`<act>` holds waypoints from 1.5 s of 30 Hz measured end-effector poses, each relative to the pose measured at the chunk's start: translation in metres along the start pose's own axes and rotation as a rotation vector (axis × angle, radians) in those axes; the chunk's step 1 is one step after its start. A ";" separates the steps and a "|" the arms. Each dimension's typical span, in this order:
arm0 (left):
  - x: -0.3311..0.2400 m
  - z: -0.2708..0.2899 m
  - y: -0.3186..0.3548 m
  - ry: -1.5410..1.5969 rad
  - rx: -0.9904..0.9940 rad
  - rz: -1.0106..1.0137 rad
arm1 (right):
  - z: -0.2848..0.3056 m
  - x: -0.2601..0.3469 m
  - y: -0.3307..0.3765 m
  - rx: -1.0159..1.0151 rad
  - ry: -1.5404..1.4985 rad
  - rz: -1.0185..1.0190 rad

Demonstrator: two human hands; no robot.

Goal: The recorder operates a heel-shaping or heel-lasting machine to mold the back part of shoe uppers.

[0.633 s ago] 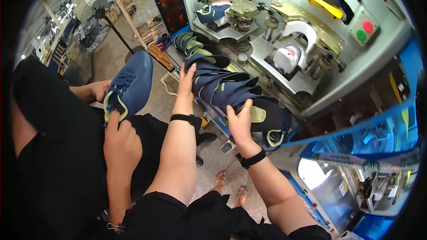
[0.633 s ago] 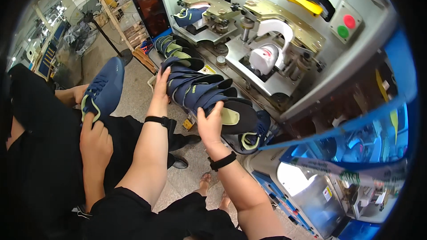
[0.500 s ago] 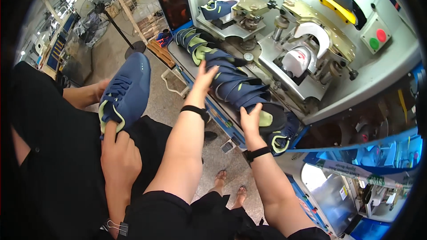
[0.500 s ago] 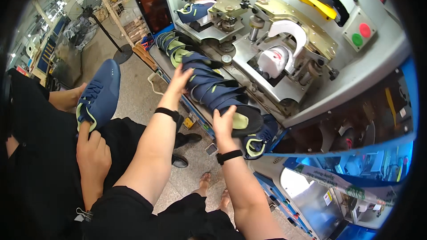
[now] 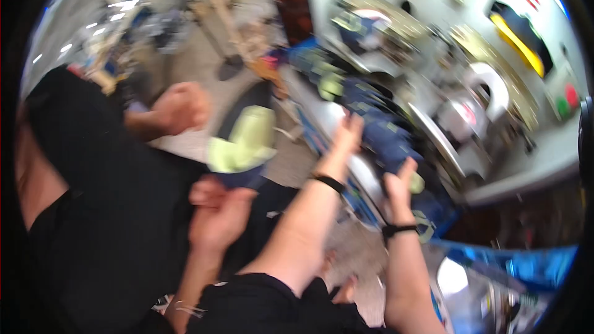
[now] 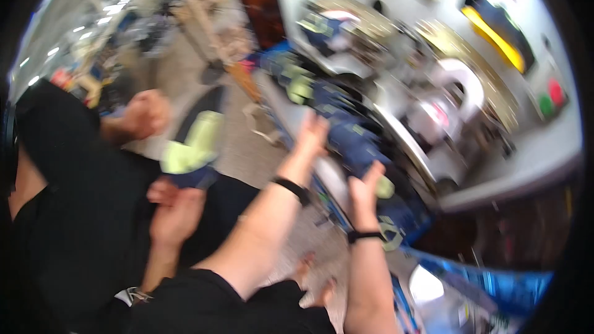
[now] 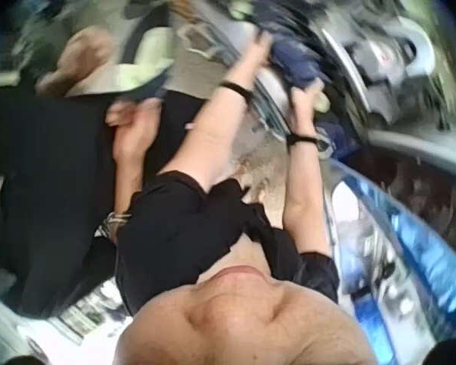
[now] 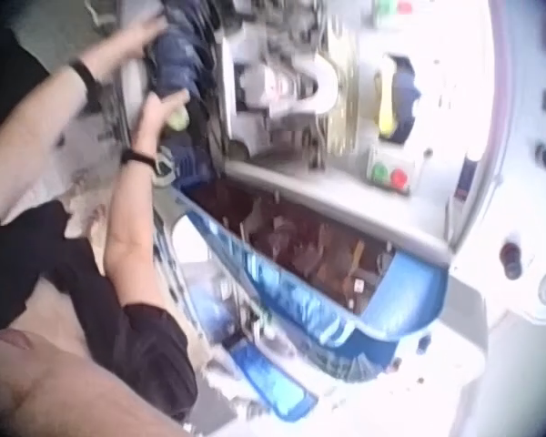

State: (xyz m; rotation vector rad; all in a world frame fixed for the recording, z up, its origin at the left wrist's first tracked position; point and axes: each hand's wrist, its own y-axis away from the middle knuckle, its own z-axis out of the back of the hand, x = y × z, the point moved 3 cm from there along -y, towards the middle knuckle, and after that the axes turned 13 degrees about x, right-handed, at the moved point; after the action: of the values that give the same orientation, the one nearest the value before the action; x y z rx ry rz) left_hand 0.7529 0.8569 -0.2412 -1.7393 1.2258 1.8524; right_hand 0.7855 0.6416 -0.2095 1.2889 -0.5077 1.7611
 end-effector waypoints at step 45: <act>0.055 -0.103 0.133 0.125 0.072 0.070 | 0.026 -0.004 0.062 -0.145 0.363 0.186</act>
State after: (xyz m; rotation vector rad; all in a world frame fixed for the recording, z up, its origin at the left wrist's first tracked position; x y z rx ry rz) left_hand 0.7116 0.6855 -0.2325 -1.8185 1.4003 1.7366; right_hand 0.7488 0.5869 -0.1933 0.8174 -0.5471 2.0174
